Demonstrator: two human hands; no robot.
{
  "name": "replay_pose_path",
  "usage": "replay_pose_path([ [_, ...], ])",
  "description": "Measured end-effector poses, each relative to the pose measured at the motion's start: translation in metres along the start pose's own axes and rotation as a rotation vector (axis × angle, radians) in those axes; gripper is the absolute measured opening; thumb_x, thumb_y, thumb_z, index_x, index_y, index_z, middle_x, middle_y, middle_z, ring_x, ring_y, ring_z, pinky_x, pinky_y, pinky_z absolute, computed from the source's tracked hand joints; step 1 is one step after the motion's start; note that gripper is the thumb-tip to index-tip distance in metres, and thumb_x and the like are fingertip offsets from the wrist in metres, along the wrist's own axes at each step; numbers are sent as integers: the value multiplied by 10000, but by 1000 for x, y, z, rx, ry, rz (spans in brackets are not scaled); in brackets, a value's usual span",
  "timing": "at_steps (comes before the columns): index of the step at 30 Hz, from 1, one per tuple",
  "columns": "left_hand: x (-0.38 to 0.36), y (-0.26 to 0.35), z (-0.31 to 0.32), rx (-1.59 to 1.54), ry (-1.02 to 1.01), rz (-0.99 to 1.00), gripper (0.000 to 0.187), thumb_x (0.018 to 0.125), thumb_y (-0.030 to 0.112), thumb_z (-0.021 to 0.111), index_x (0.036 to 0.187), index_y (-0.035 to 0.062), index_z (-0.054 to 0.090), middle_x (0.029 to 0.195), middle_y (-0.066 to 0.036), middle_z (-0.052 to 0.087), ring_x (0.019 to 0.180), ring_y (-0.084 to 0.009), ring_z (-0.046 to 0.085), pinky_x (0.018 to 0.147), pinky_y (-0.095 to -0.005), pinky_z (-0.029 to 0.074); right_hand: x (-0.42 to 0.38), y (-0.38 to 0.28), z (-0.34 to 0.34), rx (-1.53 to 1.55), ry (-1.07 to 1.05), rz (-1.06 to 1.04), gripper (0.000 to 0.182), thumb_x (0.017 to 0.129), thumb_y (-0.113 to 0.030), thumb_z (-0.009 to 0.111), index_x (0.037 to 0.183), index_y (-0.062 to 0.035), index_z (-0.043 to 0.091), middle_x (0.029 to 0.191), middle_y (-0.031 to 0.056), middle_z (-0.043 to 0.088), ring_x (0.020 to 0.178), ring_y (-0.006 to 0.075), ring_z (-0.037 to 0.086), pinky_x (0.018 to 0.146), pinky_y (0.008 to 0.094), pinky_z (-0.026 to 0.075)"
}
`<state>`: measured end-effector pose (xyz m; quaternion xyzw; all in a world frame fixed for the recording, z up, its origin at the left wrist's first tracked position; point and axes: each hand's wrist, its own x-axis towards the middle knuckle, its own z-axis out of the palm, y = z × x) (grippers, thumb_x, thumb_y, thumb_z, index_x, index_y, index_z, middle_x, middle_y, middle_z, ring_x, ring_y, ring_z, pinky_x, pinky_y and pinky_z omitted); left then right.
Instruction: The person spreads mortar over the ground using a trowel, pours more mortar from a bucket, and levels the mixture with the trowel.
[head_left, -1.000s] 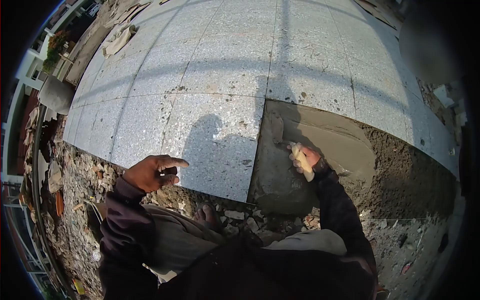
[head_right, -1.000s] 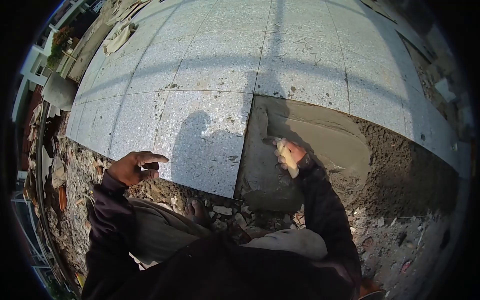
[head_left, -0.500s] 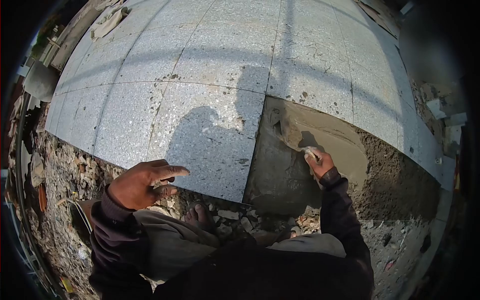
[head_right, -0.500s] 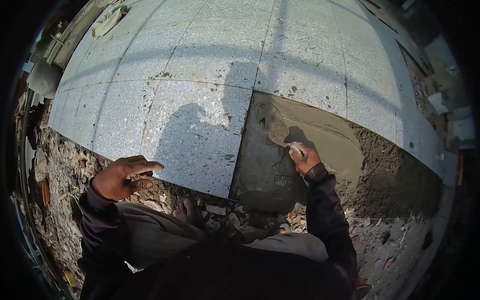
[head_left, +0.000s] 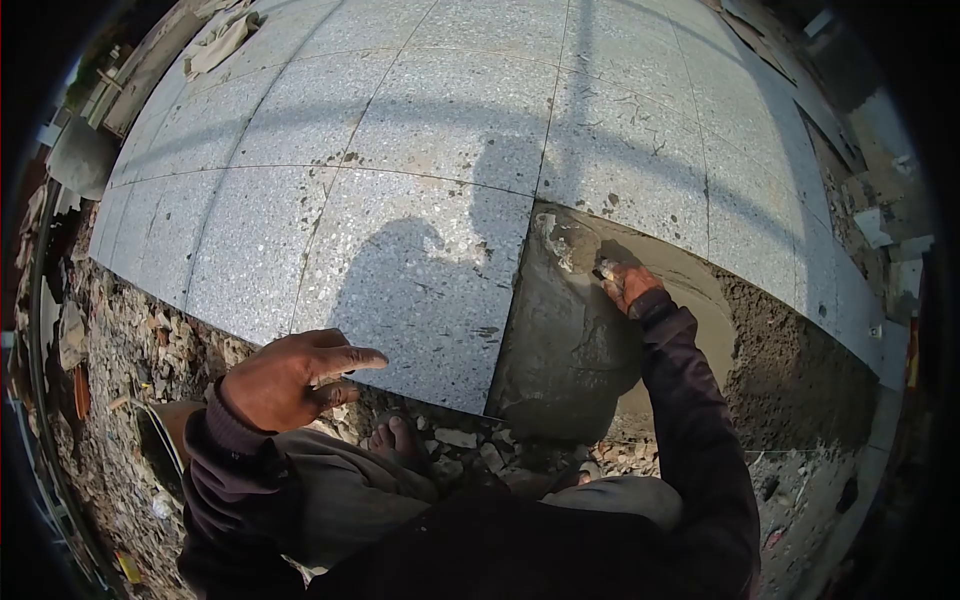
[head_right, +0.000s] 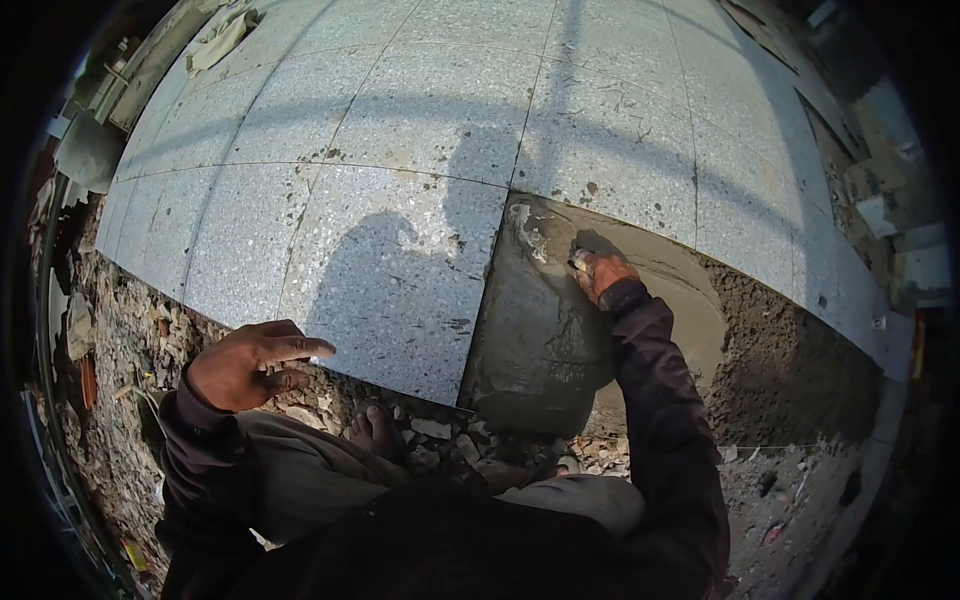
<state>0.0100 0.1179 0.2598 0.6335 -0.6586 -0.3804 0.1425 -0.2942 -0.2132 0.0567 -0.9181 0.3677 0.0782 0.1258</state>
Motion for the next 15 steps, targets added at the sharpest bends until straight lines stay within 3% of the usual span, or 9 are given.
replay_pose_path([
  [3, 1, 3, 0, 20, -27, 4, 440, 774, 90, 647, 1196, 121, 526, 830, -122, 574, 683, -238, 561, 631, -357, 485, 3, -3, -8, 148, -86, 15, 361, 796, -315, 607, 1052, -61, 603, 949, 191, 617, 907, 350, 579, 807, 379, 460],
  [6, 2, 6, 0, 0, -17, -31, 451, 771, 78, 647, 1202, 121, 520, 897, -125, 591, 748, -243, 584, 653, -348, 499, -3, -10, -50, 568, -554, 311, 343, 791, -264, 617, 1044, -33, 599, 933, 192, 624, 895, 352, 585, 787, 358, 464],
  [9, 7, 11, -1, -32, -46, -115, 465, 750, 20, 646, 1189, 117, 527, 942, -120, 587, 826, -255, 584, 702, -346, 488, -1, 3, -31, 390, -125, -45, 335, 790, -245, 612, 1030, -12, 597, 933, 199, 622, 881, 347, 591, 767, 347, 466],
  [10, 10, 13, -3, -40, -54, -144, 474, 739, -7, 646, 1182, 115, 530, 958, -117, 583, 856, -261, 581, 723, -346, 481, 7, 0, -23, 305, -60, -54, 320, 790, -244, 602, 1017, -18, 602, 942, 199, 617, 895, 346, 587, 780, 368, 464],
  [15, 21, 18, -2, 11, -100, -122, 480, 724, -47, 641, 1166, 109, 533, 957, -113, 581, 855, -256, 588, 723, -336, 486, 8, -13, 13, 199, -113, 18, 375, 803, -337, 563, 1014, -29, 599, 951, 231, 596, 934, 387, 556, 826, 429, 454],
])
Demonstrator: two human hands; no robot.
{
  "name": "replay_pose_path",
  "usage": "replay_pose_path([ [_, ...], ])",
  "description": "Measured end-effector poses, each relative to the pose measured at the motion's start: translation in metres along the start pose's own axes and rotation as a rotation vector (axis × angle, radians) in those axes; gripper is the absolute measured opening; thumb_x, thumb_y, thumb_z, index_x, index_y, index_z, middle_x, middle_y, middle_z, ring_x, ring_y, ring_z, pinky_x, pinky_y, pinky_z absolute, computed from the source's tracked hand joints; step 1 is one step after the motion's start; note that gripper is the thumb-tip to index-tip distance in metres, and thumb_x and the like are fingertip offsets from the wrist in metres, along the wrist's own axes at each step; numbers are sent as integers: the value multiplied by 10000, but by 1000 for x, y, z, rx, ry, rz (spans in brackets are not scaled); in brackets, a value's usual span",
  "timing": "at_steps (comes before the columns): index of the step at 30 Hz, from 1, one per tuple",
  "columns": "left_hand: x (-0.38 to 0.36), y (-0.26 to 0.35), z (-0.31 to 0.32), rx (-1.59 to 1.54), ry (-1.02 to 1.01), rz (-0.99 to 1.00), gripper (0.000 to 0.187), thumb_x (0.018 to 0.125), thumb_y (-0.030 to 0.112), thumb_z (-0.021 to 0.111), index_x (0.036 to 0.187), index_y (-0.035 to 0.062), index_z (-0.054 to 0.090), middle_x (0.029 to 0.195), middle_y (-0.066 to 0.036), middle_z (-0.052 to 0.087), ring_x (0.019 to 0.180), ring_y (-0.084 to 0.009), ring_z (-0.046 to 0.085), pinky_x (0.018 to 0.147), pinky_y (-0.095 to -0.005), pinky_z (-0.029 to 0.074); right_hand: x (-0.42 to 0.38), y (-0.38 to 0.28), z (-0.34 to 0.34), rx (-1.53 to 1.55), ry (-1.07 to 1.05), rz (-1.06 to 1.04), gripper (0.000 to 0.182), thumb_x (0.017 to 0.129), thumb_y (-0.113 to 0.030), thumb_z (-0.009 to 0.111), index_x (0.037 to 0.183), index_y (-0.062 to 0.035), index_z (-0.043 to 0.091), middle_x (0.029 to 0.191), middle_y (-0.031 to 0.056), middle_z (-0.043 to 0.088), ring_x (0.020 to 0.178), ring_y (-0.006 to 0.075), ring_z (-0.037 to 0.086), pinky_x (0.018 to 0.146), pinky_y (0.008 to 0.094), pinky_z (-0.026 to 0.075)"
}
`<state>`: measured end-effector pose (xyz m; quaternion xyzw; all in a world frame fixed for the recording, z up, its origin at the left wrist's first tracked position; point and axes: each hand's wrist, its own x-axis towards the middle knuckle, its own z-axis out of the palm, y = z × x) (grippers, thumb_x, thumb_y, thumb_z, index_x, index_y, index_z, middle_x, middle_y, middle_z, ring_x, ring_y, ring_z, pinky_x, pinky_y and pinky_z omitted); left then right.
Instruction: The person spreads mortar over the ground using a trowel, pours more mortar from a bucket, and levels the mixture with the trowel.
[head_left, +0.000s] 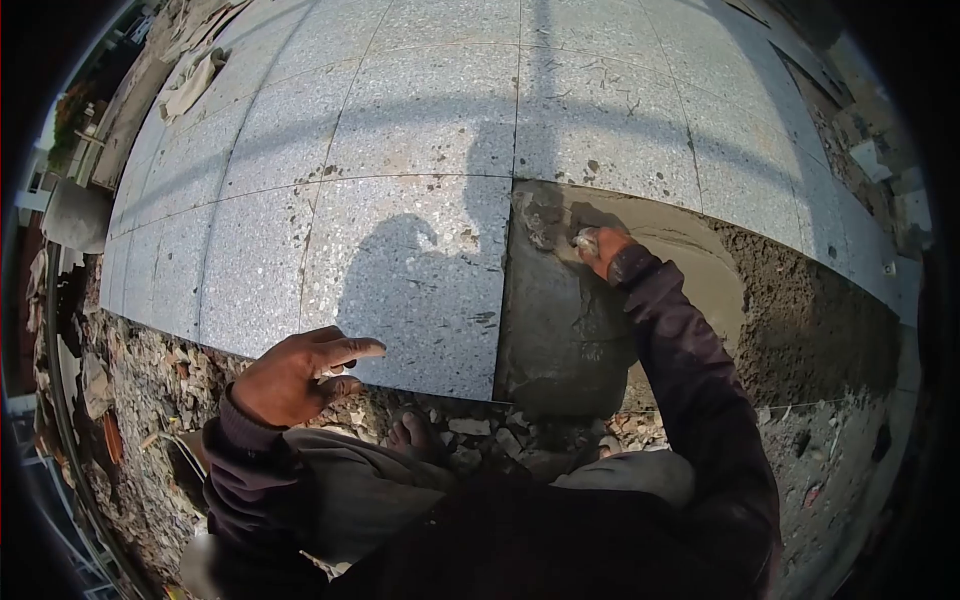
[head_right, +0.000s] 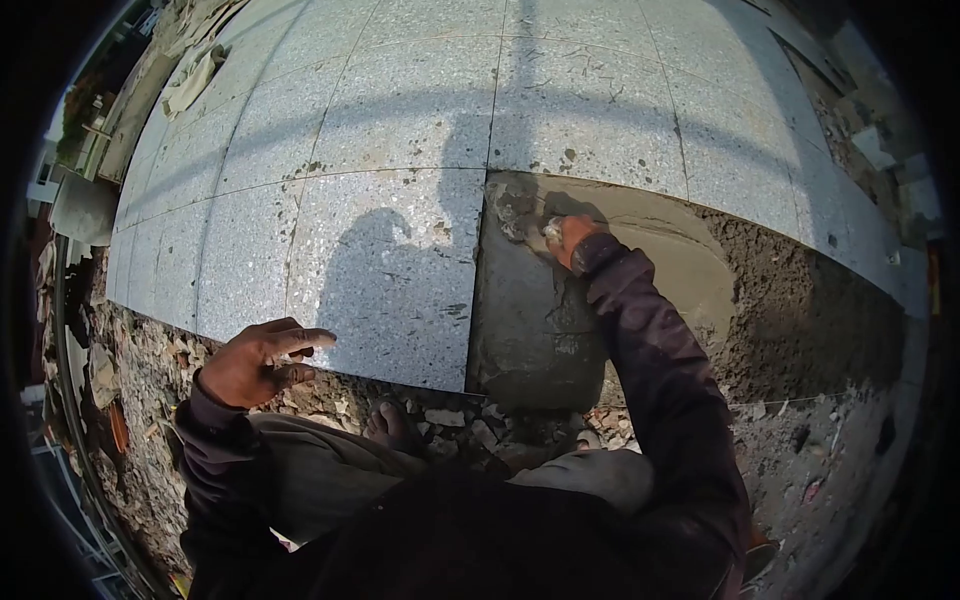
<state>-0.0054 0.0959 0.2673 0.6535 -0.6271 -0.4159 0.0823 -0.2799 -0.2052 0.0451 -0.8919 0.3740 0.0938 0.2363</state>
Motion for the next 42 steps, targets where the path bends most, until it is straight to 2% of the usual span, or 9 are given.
replay_pose_path([
  [1, 0, -4, 1, 28, 8, 47, 440, 770, 50, 634, 1191, 105, 518, 969, -137, 592, 803, -273, 589, 698, -363, 489, -10, 0, 4, 37, -45, 4, 379, 803, -338, 564, 1022, -30, 595, 950, 234, 595, 938, 386, 555, 832, 431, 452],
  [12, 17, 9, 5, -2, 24, 71, 467, 743, 37, 654, 1188, 97, 527, 1046, -119, 594, 805, -209, 599, 706, -320, 504, -158, -27, 35, 11, -317, -96, 378, 841, -337, 521, 1123, -85, 538, 981, 171, 593, 934, 350, 566, 793, 462, 454],
  [18, 26, 19, 12, -6, 30, 96, 433, 745, 15, 655, 1160, 85, 554, 913, -84, 594, 751, -166, 555, 699, -297, 477, -199, -37, 43, -88, -388, -182, 320, 828, -321, 533, 1073, -115, 542, 947, 137, 588, 850, 324, 594, 703, 450, 474],
  [24, 31, 23, 12, 13, 11, 67, 408, 758, 42, 655, 1152, 82, 559, 870, -74, 583, 760, -163, 555, 724, -295, 474, -205, -1, 18, -270, -329, -154, 318, 792, -276, 586, 1089, -170, 555, 925, 103, 586, 801, 302, 606, 678, 440, 482],
  [27, 26, 19, 12, 10, 34, 55, 401, 754, 65, 668, 1142, 78, 567, 845, -75, 574, 745, -163, 553, 695, -292, 465, -222, 34, -19, -400, -158, -267, 325, 774, -244, 604, 1090, -172, 573, 909, 94, 588, 808, 290, 604, 677, 436, 478],
  [30, 26, 16, 9, 8, 10, 8, 404, 770, 64, 649, 1159, 109, 553, 1007, -103, 601, 791, -184, 587, 723, -311, 491, -239, 27, -25, -34, 51, -129, 316, 789, -225, 583, 1088, -122, 574, 938, 126, 587, 844, 297, 598, 726, 400, 468],
  [33, 32, 19, 6, -10, -9, 6, 387, 792, 88, 634, 1167, 108, 542, 1009, -99, 606, 804, -172, 590, 733, -306, 494, -209, 10, 17, 283, 310, -134, 371, 836, -272, 541, 1145, -70, 506, 1022, 173, 578, 929, 375, 560, 786, 463, 442],
  [36, 36, 12, 10, 60, 47, -18, 386, 814, 118, 632, 1185, 75, 533, 827, -71, 580, 722, -148, 543, 689, -296, 458, -149, -20, 0, 58, 93, 183, 403, 832, -287, 535, 1168, -70, 487, 1012, 177, 591, 950, 391, 551, 823, 447, 440],
  [42, 15, -12, 9, 119, 59, -137, 408, 803, 116, 635, 1194, 85, 521, 948, -122, 587, 754, -213, 575, 722, -331, 473, -38, -5, -49, -36, 43, -79, 444, 803, -319, 559, 1166, -69, 504, 1011, 204, 590, 993, 375, 544, 856, 445, 436],
])
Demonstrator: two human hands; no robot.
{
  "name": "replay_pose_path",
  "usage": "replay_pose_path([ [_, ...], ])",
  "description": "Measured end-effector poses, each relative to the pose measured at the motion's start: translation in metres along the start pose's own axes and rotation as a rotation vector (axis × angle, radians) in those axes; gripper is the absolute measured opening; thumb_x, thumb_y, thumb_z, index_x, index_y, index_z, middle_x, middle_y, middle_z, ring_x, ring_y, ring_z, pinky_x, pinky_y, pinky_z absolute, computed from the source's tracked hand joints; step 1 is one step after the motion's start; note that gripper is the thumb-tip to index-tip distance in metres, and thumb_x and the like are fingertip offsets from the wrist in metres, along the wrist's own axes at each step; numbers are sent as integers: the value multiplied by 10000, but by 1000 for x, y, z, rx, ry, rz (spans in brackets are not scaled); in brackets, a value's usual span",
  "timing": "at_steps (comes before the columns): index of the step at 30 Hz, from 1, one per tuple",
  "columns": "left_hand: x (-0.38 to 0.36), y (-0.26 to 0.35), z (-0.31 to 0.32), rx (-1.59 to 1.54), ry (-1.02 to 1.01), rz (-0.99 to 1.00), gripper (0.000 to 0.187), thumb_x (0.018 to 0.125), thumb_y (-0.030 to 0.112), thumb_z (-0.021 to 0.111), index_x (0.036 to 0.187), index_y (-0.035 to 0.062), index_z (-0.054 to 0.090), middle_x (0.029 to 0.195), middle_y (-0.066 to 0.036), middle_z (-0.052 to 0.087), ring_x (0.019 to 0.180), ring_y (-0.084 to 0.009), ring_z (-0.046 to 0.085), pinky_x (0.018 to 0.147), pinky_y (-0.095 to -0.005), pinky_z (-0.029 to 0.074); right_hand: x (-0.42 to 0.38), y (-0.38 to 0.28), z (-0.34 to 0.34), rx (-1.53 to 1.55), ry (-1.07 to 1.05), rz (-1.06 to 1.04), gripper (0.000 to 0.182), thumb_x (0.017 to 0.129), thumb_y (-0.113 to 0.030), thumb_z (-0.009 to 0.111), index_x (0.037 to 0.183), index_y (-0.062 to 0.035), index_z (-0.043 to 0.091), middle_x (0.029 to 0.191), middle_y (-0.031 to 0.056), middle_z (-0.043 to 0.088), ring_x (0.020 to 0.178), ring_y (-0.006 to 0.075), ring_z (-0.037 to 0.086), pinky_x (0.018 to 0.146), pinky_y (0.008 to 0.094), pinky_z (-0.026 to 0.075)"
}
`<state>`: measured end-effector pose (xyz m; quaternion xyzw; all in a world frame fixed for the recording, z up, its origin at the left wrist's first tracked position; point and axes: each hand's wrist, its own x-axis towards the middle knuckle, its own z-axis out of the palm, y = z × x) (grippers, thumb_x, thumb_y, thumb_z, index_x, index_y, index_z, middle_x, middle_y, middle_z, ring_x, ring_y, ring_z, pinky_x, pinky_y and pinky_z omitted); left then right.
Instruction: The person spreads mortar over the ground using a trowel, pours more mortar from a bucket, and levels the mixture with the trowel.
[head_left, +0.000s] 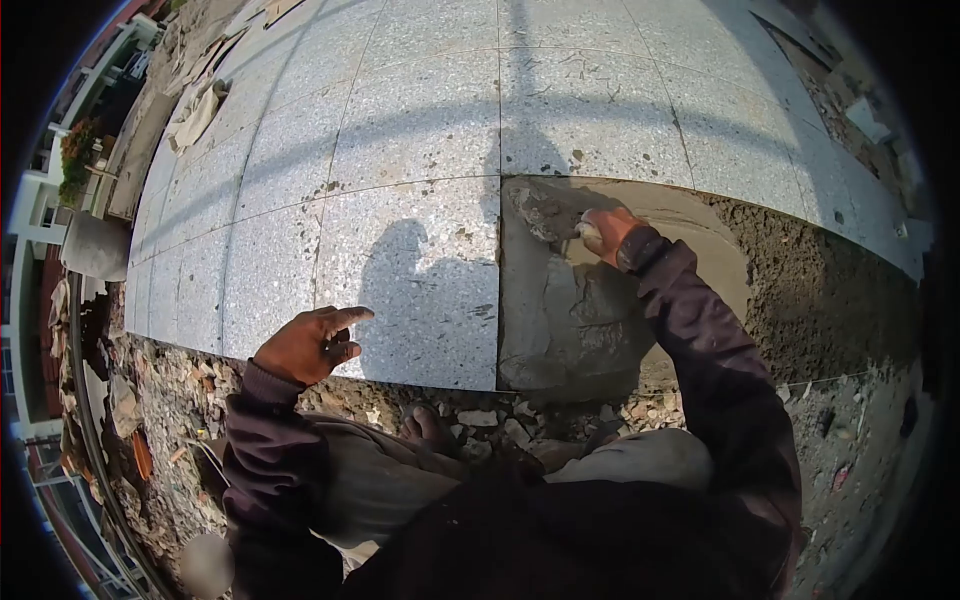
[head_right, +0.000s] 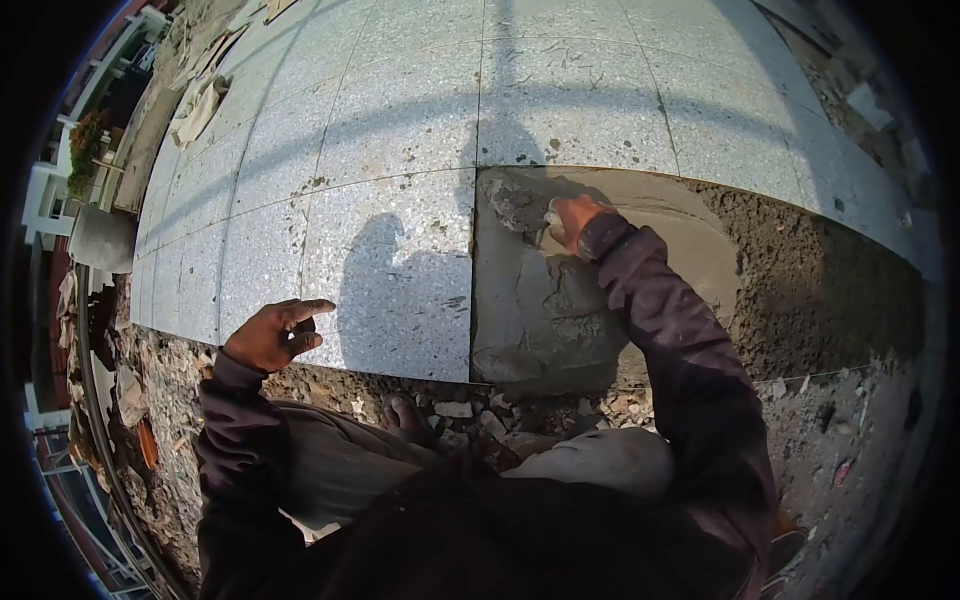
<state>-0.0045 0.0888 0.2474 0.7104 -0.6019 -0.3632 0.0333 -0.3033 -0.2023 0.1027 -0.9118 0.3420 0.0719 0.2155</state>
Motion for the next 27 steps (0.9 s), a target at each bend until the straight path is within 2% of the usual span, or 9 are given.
replay_pose_path([
  [3, -10, -5, 3, 38, -8, 48, 415, 798, 94, 627, 1197, 87, 511, 1069, -163, 581, 830, -261, 604, 759, -350, 490, 43, -5, -13, -129, -46, -34, 439, 786, -307, 583, 1147, -64, 526, 1003, 204, 595, 981, 361, 554, 845, 433, 447],
  [13, -10, -4, -3, 46, -9, 107, 413, 782, 69, 625, 1180, 113, 526, 951, -149, 592, 762, -285, 593, 698, -376, 484, 108, 43, -19, 29, -157, -57, 384, 742, -274, 669, 1032, -30, 610, 935, 173, 638, 899, 296, 611, 797, 329, 473],
  [15, -6, -3, -2, 6, -13, 130, 416, 772, 53, 631, 1172, 112, 532, 953, -146, 593, 770, -280, 595, 696, -366, 488, 106, 20, -44, -156, -210, 59, 412, 751, -309, 662, 1046, -27, 605, 926, 166, 645, 910, 290, 608, 807, 328, 468],
  [16, -3, -4, -1, -6, -34, 145, 418, 767, 46, 635, 1168, 112, 535, 954, -145, 594, 774, -277, 595, 694, -361, 490, 122, 54, -28, -242, -70, -61, 419, 751, -318, 654, 1050, -30, 603, 843, 139, 652, 761, 263, 633, 695, 330, 494],
  [17, -1, -4, 1, -62, -18, 183, 430, 752, 10, 641, 1159, 103, 540, 949, -138, 594, 791, -257, 597, 690, -337, 492, 122, 36, -54, -116, -371, 165, 380, 751, -312, 640, 1007, -32, 615, 718, 102, 628, 571, 217, 601, 549, 331, 481],
  [19, 3, 1, -2, -83, -64, 174, 432, 759, 14, 633, 1169, 108, 539, 956, -135, 593, 787, -260, 589, 710, -341, 490, 109, 42, -79, -60, -398, 210, 231, 769, -275, 591, 812, -48, 597, 638, 70, 585, 535, 174, 567, 493, 318, 451],
  [21, 2, 2, -1, -144, -65, 170, 452, 753, -8, 629, 1178, 113, 535, 951, -134, 594, 785, -262, 584, 715, -337, 481, 93, 53, -103, -63, -424, 278, 221, 779, -252, 561, 674, -57, 566, 594, 52, 560, 526, 154, 551, 468, 318, 435],
  [23, 0, 7, -5, -92, -76, 150, 456, 751, -10, 631, 1179, 112, 534, 931, -133, 591, 764, -258, 577, 702, -341, 473, 70, 80, -120, -192, -476, 283, 232, 775, -242, 560, 637, -57, 550, 586, 42, 552, 523, 142, 537, 472, 323, 428],
  [27, -1, 15, -4, -116, -45, 183, 518, 716, -75, 632, 1194, 94, 526, 908, -124, 588, 727, -221, 561, 679, -319, 460, 14, 221, -125, -373, -477, 246, 237, 757, -240, 571, 632, -40, 548, 561, 32, 530, 496, 96, 476, 488, 313, 409],
])
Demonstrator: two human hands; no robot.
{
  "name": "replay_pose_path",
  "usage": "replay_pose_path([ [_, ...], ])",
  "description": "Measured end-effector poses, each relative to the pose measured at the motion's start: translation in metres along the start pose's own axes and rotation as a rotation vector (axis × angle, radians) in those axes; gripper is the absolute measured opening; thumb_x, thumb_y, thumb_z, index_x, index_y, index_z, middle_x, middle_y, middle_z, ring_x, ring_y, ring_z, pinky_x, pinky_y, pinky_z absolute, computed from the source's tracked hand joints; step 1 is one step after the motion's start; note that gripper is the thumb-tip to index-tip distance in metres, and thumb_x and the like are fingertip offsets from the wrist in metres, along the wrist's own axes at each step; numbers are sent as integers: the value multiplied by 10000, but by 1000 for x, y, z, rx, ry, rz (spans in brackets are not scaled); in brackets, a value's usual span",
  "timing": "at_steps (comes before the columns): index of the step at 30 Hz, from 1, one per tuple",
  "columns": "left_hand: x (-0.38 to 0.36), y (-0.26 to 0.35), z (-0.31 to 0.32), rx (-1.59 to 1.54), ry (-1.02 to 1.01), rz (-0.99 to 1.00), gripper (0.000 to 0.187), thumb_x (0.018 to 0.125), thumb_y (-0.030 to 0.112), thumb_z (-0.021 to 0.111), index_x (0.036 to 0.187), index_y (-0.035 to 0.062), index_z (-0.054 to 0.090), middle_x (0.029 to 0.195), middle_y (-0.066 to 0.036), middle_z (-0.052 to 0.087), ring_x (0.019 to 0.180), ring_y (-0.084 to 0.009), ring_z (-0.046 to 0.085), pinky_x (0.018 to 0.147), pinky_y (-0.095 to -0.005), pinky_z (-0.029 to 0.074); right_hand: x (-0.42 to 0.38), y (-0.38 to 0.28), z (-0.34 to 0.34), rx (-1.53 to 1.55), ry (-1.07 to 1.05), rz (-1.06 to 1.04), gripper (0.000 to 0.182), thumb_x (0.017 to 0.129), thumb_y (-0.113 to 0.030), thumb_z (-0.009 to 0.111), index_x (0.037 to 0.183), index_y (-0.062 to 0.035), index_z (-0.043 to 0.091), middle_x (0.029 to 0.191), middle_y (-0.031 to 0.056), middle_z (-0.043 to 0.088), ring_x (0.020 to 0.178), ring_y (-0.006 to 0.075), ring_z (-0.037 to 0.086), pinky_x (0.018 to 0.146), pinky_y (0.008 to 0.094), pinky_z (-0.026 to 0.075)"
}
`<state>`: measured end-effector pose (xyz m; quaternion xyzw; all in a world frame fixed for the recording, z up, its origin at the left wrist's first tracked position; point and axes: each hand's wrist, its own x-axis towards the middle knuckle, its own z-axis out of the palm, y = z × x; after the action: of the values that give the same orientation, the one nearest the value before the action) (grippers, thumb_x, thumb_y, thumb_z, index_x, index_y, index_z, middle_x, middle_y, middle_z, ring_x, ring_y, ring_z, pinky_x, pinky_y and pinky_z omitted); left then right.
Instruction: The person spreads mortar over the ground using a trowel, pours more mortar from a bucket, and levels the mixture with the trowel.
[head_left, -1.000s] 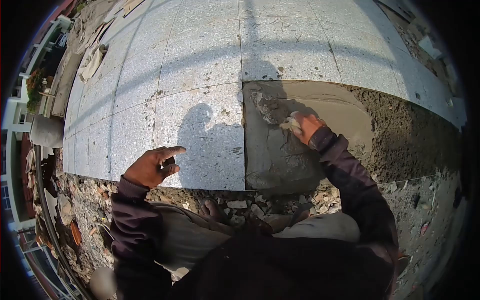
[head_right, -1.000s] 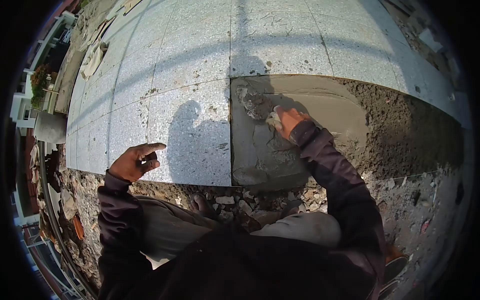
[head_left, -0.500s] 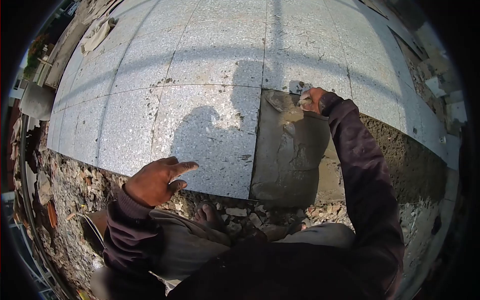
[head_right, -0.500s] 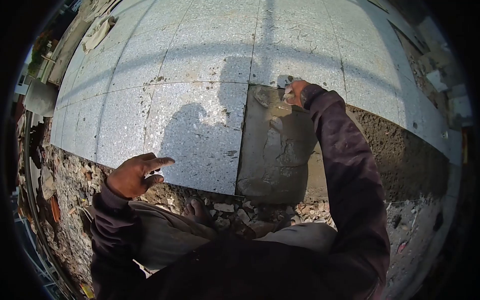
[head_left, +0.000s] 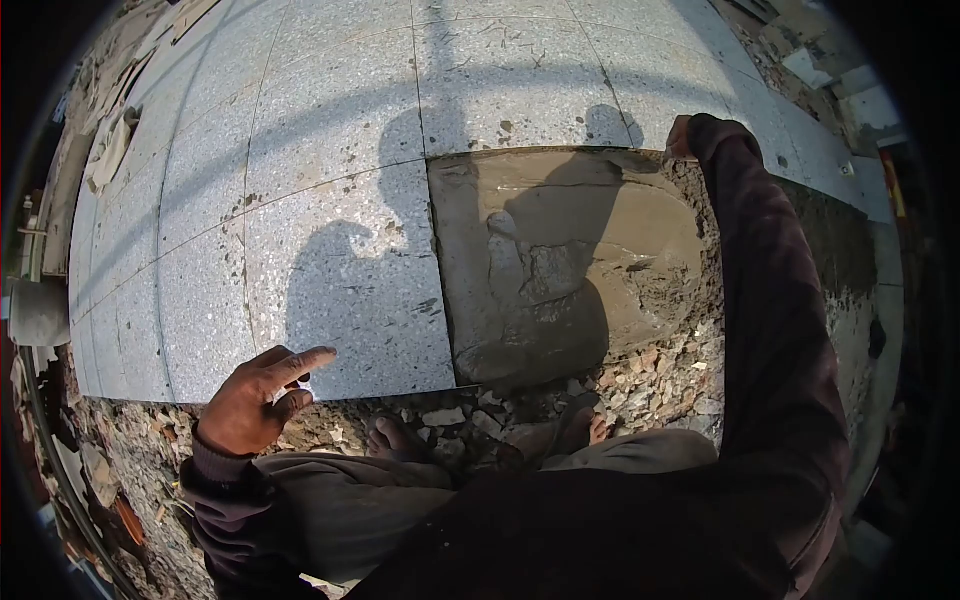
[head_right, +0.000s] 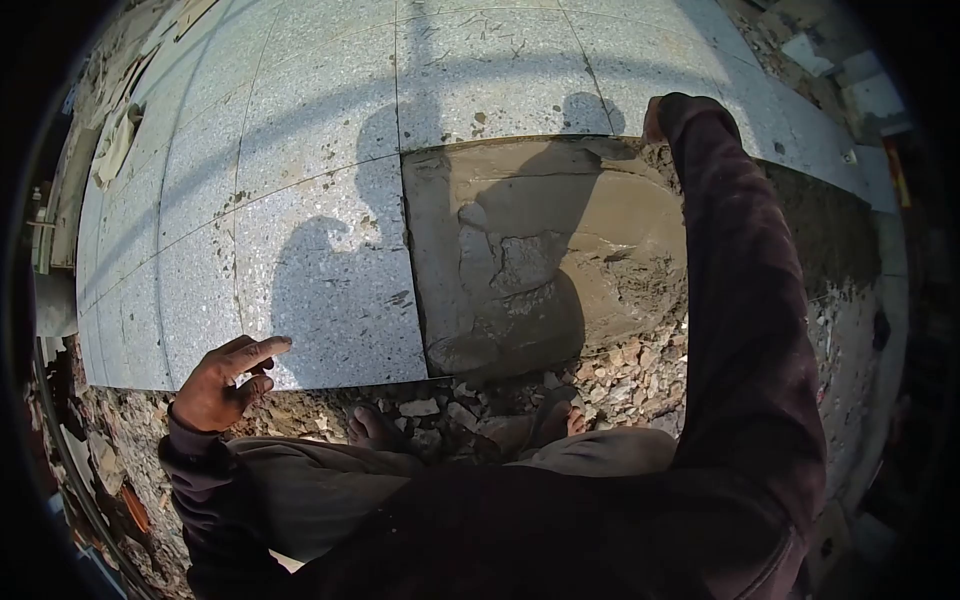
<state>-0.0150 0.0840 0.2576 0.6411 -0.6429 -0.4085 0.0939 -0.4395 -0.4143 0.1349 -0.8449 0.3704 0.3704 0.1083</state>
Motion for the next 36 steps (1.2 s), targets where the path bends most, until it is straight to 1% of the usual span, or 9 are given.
replay_pose_path([
  [5, 2, 9, 3, 1, 7, 52, 568, 719, -78, 629, 1232, 131, 501, 856, -131, 565, 681, -238, 529, 648, -333, 442, -37, 115, 122, -116, 210, 318, 243, 777, -275, 561, 764, -46, 643, 552, 60, 534, 504, 113, 537, 537, 305, 481],
  [9, 4, 18, 5, -19, -7, 73, 563, 703, -101, 632, 1215, 98, 508, 848, -133, 564, 738, -239, 572, 651, -320, 455, -174, -6, 118, 948, 553, 687, 335, 845, -331, 547, 1022, -55, 611, 695, 100, 604, 591, 153, 606, 518, 326, 485],
  [13, 11, 13, 6, 62, -37, -47, 475, 700, -64, 651, 1147, 67, 558, 791, -97, 555, 706, -187, 548, 669, -286, 449, -230, -42, 182, 1414, 1196, 459, 441, 915, -375, 447, 1190, -30, 465, 700, 72, 558, 489, 126, 529, 398, 277, 422],
  [16, 16, 0, 6, -1, -30, -67, 440, 715, -35, 654, 1135, 56, 563, 759, -77, 542, 685, -160, 522, 666, -274, 438, -214, -35, 256, 1312, 1479, 661, 473, 927, -409, 389, 1229, -47, 431, 688, 72, 537, 486, 139, 519, 423, 295, 433],
  [20, 23, -6, 10, -39, -44, -77, 412, 738, -17, 642, 1137, 45, 558, 742, -55, 528, 681, -137, 509, 668, -262, 426, -177, 1, 351, 1434, 1159, 1312, 468, 915, -440, 376, 1140, -41, 471, 645, 105, 525, 483, 202, 534, 424, 358, 445],
  [23, 19, 0, 7, -19, -41, -117, 400, 765, 27, 649, 1151, 63, 550, 782, -99, 563, 705, -179, 551, 670, -295, 444, -195, -39, 292, 1982, 1289, 879, 378, 905, -404, 432, 986, -45, 523, 608, 95, 517, 487, 213, 551, 415, 379, 446],
  [26, 18, 6, 8, 2, -38, -151, 378, 785, 58, 638, 1151, 49, 542, 804, -102, 561, 737, -189, 550, 681, -298, 433, -209, -39, 290, 1730, 1053, 603, 350, 883, -382, 493, 942, -40, 537, 640, 96, 560, 529, 253, 573, 467, 403, 462],
  [29, 21, 0, 9, -4, -30, -123, 374, 784, 53, 635, 1147, 46, 546, 785, -97, 549, 709, -180, 534, 667, -289, 432, -203, -35, 278, 722, 960, 512, 382, 858, -358, 526, 994, -4, 567, 763, 153, 624, 683, 325, 608, 629, 413, 493],
  [36, 29, 11, 10, -7, -62, -48, 382, 762, -3, 629, 1134, 42, 556, 772, -92, 537, 690, -174, 517, 669, -283, 432, -167, -20, 252, 629, 543, 441, 401, 838, -337, 525, 1058, -5, 575, 924, 223, 614, 915, 358, 588, 804, 422, 460],
])
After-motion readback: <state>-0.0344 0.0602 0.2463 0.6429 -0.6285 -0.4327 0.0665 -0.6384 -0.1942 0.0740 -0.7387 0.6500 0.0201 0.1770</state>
